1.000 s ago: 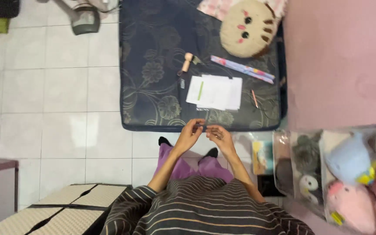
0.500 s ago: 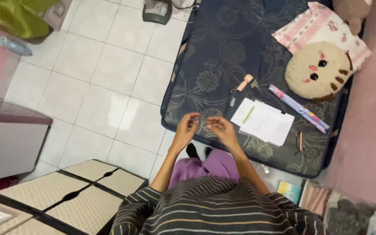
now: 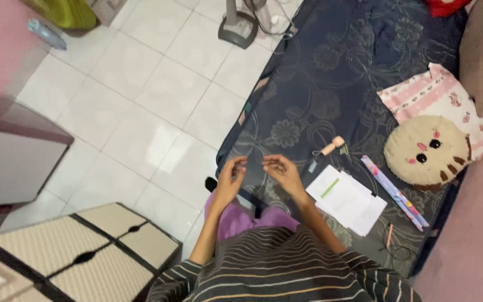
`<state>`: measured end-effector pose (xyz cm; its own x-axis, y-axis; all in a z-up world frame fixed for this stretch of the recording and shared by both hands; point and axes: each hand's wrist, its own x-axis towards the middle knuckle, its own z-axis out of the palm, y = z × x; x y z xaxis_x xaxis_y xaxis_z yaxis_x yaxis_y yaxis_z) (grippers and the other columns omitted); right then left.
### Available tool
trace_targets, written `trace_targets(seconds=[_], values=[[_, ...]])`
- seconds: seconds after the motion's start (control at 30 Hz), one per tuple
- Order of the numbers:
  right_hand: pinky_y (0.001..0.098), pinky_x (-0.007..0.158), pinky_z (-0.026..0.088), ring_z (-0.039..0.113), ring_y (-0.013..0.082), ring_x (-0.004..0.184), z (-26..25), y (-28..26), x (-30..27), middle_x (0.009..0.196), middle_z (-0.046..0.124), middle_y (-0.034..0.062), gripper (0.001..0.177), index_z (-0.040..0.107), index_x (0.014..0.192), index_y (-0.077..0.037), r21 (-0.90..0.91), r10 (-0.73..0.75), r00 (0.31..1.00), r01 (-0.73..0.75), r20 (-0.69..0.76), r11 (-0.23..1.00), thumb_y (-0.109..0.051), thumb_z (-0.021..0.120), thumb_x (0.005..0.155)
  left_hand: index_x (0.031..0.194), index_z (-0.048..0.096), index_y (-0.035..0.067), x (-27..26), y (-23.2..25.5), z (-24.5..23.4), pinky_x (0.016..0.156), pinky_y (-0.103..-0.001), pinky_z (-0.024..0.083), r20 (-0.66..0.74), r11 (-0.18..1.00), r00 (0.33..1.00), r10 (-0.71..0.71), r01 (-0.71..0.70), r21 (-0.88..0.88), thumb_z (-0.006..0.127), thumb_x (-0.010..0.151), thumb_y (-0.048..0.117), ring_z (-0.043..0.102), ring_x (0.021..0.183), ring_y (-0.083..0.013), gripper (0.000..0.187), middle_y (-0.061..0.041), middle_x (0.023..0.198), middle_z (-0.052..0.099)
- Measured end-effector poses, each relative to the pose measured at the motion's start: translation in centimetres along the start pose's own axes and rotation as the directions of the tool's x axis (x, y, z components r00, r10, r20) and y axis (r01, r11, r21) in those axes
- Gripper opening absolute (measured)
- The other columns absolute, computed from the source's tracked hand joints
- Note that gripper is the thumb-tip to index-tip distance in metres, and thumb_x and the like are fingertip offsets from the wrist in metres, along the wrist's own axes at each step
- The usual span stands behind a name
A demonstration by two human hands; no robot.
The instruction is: The person picks up a pink and white bag, places it on a chair, then picks up a black power adapter and wraps its cable around it. They place the adapter on the floor, then pick up a white cable and wrap it neatly before placing it on the floor.
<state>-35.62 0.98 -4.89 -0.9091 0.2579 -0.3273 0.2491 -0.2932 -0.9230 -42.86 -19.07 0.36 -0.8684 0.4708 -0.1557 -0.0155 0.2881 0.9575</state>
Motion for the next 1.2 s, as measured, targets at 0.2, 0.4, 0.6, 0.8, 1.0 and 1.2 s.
trace_targets(seconds=[0.2, 0.4, 0.6, 0.8, 1.0, 1.2], values=[[0.0309, 0.088, 0.058, 0.072, 0.016, 0.093, 8.1, 2.5, 9.1, 0.106, 0.074, 0.014, 0.039, 0.069, 0.122, -0.001, 0.009, -0.005, 1.0, 0.005, 0.013, 1.0, -0.007, 0.082, 0.086, 0.132, 0.062, 0.005, 6.3, -3.4, -9.0, 0.087, -0.042, 0.057, -0.008, 0.994, 0.994, -0.106, 0.106, -0.038, 0.058, 0.1, 0.009, 0.07, 0.103, -0.0334, 0.033, -0.02, 0.12, 0.069], [0.029, 0.084, 0.059, 0.071, 0.0155, 0.089, 20.4, 3.2, 20.7, 0.105, 0.073, 0.0121, 0.044, 0.068, 0.124, -0.003, 0.016, -0.033, 0.995, 0.032, 0.098, 0.999, -0.009, 0.084, 0.084, 0.136, 0.06, 0.008, 14.7, -3.9, -22.2, 0.09, -0.042, 0.055, -0.003, 0.996, 0.998, -0.058, 0.058, 0.065, 0.057, 0.101, 0.014, 0.069, 0.104, -0.0335, 0.035, -0.019, 0.121, 0.065], [0.0271, 0.082, 0.058, 0.068, 0.0135, 0.09, 27.7, -3.0, 26.2, 0.106, 0.073, 0.0124, 0.041, 0.068, 0.123, -0.003, 0.015, -0.076, 0.993, 0.075, 0.085, 0.997, -0.005, 0.081, 0.085, 0.132, 0.061, 0.004, 21.0, -3.1, -29.4, 0.088, -0.043, 0.055, -0.03, 0.996, 0.999, -0.042, 0.044, 0.076, 0.059, 0.096, 0.003, 0.07, 0.101, -0.035, 0.036, -0.02, 0.116, 0.068], [0.0303, 0.081, 0.06, 0.071, 0.0159, 0.09, 25.5, -2.3, 32.2, 0.106, 0.074, 0.0125, 0.039, 0.071, 0.12, -0.004, -0.026, -0.053, 0.998, 0.052, -0.037, 0.998, -0.008, 0.084, 0.084, 0.137, 0.058, 0.007, 28.4, -5.1, -30.4, 0.086, -0.038, 0.055, 0.083, 0.998, 0.996, -0.027, 0.023, 0.053, 0.059, 0.094, 0.002, 0.07, 0.097, -0.0272, 0.043, -0.017, 0.116, 0.067], [0.0296, 0.077, 0.061, 0.07, 0.0142, 0.085, 22.2, -1.8, 41.7, 0.099, 0.074, 0.0089, 0.043, 0.072, 0.118, -0.006, -0.008, -0.026, 0.984, 0.025, -0.174, 1.0, -0.014, 0.089, 0.08, 0.137, 0.058, 0.006, 41.0, -4.2, -28.5, 0.087, -0.041, 0.054, 0.203, 0.997, 0.979, -0.025, 0.009, 0.076, 0.061, 0.094, 0.003, 0.071, 0.097, -0.0327, 0.043, -0.019, 0.116, 0.069], [0.0366, 0.08, 0.06, 0.072, 0.0198, 0.088, 15.8, -9.2, 51.5, 0.098, 0.075, 0.01, 0.037, 0.073, 0.116, -0.007, -0.153, -0.087, 0.971, 0.053, -0.225, 0.987, -0.011, 0.086, 0.082, 0.138, 0.056, 0.008, 56.8, -1.5, -22.4, 0.089, -0.042, 0.053, 0.401, 0.998, 0.916, -0.027, 0.0, 0.066, 0.061, 0.095, 0.005, 0.071, 0.101, -0.0334, 0.044, -0.018, 0.117, 0.069]])
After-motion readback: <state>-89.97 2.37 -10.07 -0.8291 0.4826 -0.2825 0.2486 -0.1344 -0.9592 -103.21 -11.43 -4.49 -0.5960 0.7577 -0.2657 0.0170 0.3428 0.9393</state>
